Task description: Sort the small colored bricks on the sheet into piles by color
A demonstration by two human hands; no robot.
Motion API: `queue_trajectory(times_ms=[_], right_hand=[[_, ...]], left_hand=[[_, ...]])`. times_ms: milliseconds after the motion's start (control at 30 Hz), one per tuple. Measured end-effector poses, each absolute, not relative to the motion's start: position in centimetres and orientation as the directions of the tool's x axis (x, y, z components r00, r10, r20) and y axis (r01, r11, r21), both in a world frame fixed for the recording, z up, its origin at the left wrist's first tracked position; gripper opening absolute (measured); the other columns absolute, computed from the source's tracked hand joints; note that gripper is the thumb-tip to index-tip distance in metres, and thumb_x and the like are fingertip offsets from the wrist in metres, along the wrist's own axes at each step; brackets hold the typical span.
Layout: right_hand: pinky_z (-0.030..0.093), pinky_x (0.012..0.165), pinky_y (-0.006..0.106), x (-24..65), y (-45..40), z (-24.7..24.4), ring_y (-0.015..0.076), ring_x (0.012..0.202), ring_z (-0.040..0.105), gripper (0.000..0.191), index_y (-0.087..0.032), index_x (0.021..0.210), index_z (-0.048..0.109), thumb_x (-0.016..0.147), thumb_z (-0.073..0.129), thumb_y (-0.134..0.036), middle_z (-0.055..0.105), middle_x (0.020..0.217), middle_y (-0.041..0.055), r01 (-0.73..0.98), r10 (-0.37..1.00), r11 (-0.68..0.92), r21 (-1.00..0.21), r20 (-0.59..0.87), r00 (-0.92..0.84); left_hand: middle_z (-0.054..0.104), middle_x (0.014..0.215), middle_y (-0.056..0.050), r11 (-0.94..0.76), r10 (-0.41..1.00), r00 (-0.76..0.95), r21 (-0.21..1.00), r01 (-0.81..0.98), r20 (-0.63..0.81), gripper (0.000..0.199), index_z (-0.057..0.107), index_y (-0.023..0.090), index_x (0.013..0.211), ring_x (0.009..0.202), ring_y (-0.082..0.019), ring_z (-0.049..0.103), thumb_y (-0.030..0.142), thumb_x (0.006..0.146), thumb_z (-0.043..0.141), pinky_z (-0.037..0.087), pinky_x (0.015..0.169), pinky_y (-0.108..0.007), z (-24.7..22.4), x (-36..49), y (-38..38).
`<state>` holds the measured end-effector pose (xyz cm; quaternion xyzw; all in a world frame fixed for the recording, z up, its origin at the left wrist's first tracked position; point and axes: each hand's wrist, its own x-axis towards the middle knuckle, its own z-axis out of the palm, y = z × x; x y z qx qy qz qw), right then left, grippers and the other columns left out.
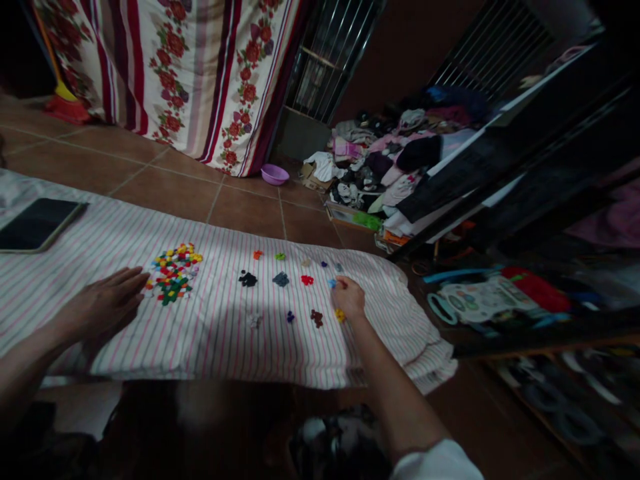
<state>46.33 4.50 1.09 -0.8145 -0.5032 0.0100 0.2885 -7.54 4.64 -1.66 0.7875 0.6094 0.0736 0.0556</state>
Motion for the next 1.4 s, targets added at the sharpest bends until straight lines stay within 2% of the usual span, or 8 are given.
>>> queue_trajectory(times_ms=[300,500,600,700,767,967,1167,1400], right_hand=[[0.051,0.092,0.033,37.0,6.4,4.7,0.0215,0.1,0.066,0.034,-0.017,0.101,0.072,0.082,0.045,-0.027,0.072,0.107,0.0108,0.803,0.869,0.007,-0.596,0.402,0.291],[0.053,0.086,0.034,25.4,7.2,2.3,0.0199,0.095,0.067,0.027,-0.02,0.094,0.073,0.082,0.048,-0.022,0.073,0.099,0.007,0.697,0.92,0.269,-0.665,0.391,0.019],[0.052,0.085,0.032,19.4,6.9,0.5,0.0177,0.091,0.066,0.03,-0.021,0.095,0.073,0.083,0.047,-0.015,0.072,0.097,0.0055,0.67,0.915,0.347,-0.657,0.393,-0.088],[0.047,0.096,0.035,14.6,6.4,-0.3,0.0197,0.107,0.059,0.029,-0.023,0.099,0.075,0.083,0.053,-0.013,0.068,0.11,0.0063,0.701,0.893,0.414,-0.581,0.41,-0.186],[0.044,0.1,0.036,12.3,6.5,-0.4,0.0204,0.112,0.054,0.026,-0.025,0.101,0.075,0.086,0.055,-0.016,0.065,0.116,0.006,0.728,0.89,0.419,-0.544,0.403,-0.211],[0.043,0.093,0.034,9.2,8.2,0.0,0.0215,0.102,0.051,0.023,-0.027,0.098,0.076,0.092,0.055,-0.025,0.064,0.097,0.0061,0.822,0.925,0.351,-0.448,0.303,-0.23],[0.04,0.091,0.032,7.8,9.4,0.4,0.0225,0.104,0.05,0.023,-0.025,0.097,0.075,0.094,0.053,-0.026,0.065,0.099,0.0066,0.885,0.93,0.352,-0.304,0.219,-0.294],[0.039,0.091,0.033,7.2,9.7,1.4,0.0224,0.104,0.053,0.017,-0.023,0.096,0.072,0.091,0.058,-0.029,0.066,0.103,0.0076,0.933,0.964,0.252,-0.257,0.147,-0.22]], left_hand=[[0.034,0.157,-0.008,-0.157,0.98,0.169,0.11,0.982,-0.11,0.057,0.041,0.02,0.146,0.147,-0.034,0.024,0.035,0.093,0.028,0.028,0.115,-0.055,-0.3,-6.5,3.5],[0.03,0.158,-0.011,-0.134,0.984,0.142,0.075,0.988,-0.108,0.06,0.037,0.016,0.148,0.148,-0.036,0.021,0.042,0.094,0.027,0.026,0.114,-0.057,0.0,-5.6,2.9],[0.032,0.158,-0.011,-0.151,0.985,0.157,0.082,0.985,-0.072,0.06,0.038,0.018,0.148,0.147,-0.037,0.023,0.043,0.094,0.028,0.027,0.113,-0.057,-0.2,-5.5,2.6],[0.03,0.158,-0.012,-0.146,0.987,0.151,0.082,0.986,-0.062,0.06,0.038,0.018,0.148,0.147,-0.037,0.022,0.043,0.094,0.03,0.024,0.115,-0.058,-0.3,-5.6,2.5],[0.028,0.159,-0.011,-0.14,0.986,0.146,0.085,0.987,-0.08,0.06,0.036,0.019,0.149,0.148,-0.036,0.02,0.044,0.095,0.031,0.022,0.117,-0.056,-0.3,-5.7,2.5],[0.028,0.159,-0.009,-0.154,0.979,0.169,0.134,0.979,-0.114,0.058,0.036,0.022,0.149,0.149,-0.033,0.02,0.043,0.095,0.032,0.022,0.118,-0.054,0.5,-6.0,2.6],[0.027,0.16,-0.011,-0.139,0.976,0.159,0.141,0.98,-0.149,0.058,0.035,0.019,0.149,0.148,-0.035,0.019,0.039,0.095,0.033,0.022,0.118,-0.055,1.5,-5.7,2.6],[0.03,0.159,-0.011,-0.146,0.978,0.167,0.164,0.976,-0.126,0.058,0.038,0.02,0.147,0.148,-0.035,0.022,0.04,0.093,0.037,0.024,0.117,-0.056,1.4,-5.7,2.8]])
